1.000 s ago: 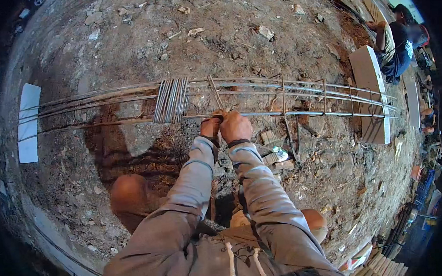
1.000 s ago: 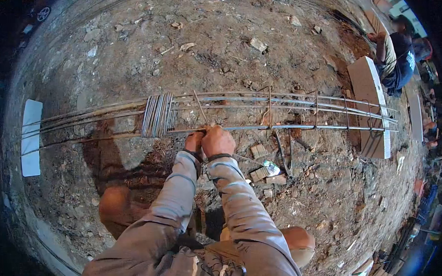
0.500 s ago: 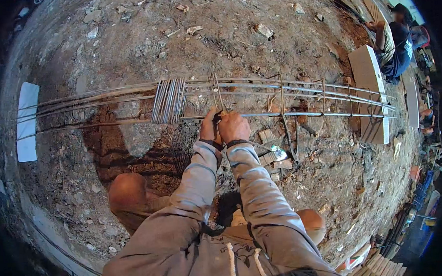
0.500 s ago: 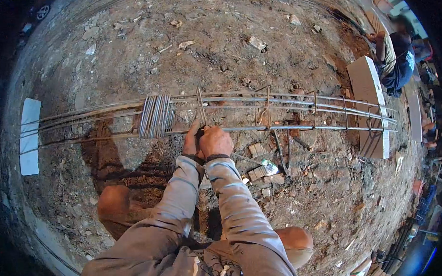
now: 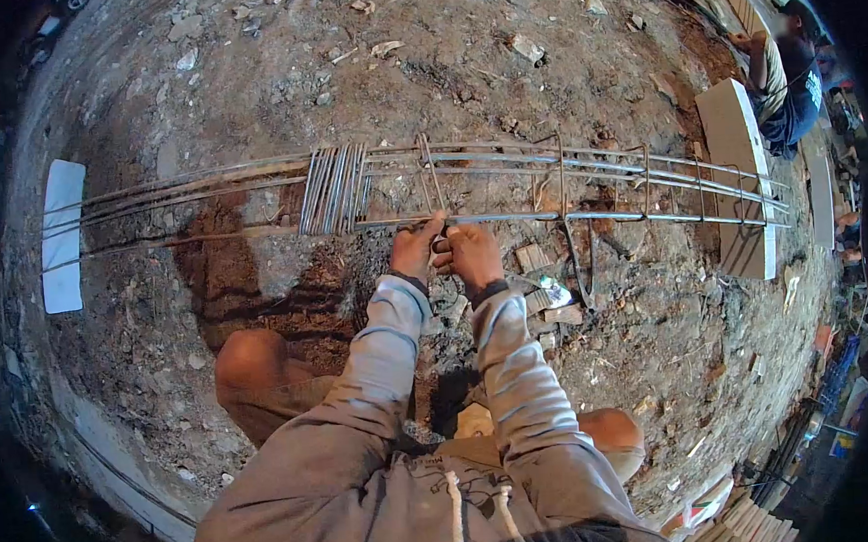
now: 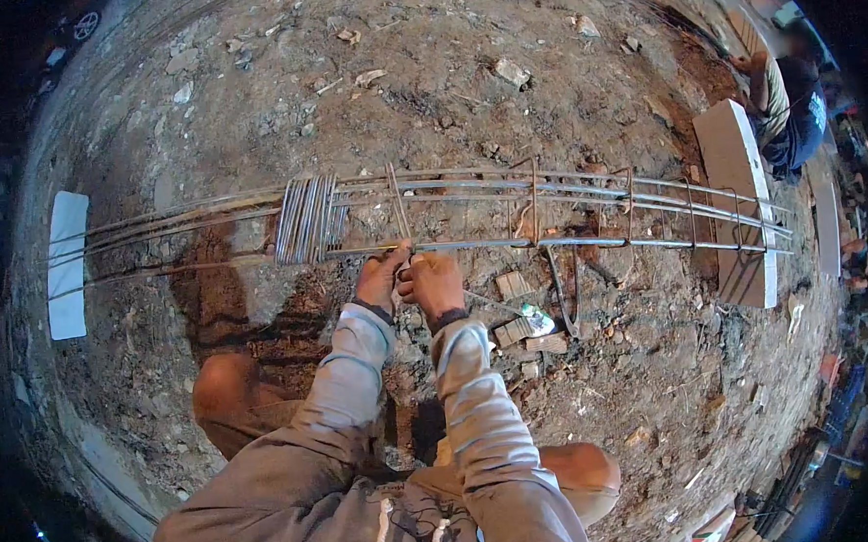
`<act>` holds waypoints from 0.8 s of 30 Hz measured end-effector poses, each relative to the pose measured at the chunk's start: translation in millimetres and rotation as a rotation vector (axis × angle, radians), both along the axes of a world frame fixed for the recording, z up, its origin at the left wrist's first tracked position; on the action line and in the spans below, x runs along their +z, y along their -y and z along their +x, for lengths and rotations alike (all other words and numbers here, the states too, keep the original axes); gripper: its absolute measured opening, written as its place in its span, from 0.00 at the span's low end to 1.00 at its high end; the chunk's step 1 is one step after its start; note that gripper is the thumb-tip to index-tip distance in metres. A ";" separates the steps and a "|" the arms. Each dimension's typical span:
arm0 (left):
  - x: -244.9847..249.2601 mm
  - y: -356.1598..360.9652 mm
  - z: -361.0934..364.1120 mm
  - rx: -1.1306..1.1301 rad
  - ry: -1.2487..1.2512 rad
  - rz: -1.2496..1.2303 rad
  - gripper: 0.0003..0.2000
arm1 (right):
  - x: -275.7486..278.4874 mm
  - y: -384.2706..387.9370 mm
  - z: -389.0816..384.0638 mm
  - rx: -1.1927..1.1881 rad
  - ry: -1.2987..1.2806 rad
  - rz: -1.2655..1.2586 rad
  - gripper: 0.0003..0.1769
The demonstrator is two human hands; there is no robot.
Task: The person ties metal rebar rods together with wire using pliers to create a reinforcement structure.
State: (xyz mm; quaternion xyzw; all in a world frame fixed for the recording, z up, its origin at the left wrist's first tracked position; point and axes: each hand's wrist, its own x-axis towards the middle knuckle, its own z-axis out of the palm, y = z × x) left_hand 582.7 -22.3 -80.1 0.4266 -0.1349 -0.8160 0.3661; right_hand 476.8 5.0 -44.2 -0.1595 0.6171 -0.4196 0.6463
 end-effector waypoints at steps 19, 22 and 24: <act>-31.0 19.5 22.5 -0.542 0.822 -0.859 0.13 | 64.8 35.0 -1.0 1.003 -1.205 -0.296 0.14; -41.6 13.7 14.6 -0.376 0.552 -0.385 0.13 | 73.1 42.0 -10.3 0.913 -1.324 -0.207 0.13; 0.2 5.5 4.2 -0.108 0.190 -0.058 0.15 | 52.1 37.9 -19.5 0.712 -1.420 -0.273 0.14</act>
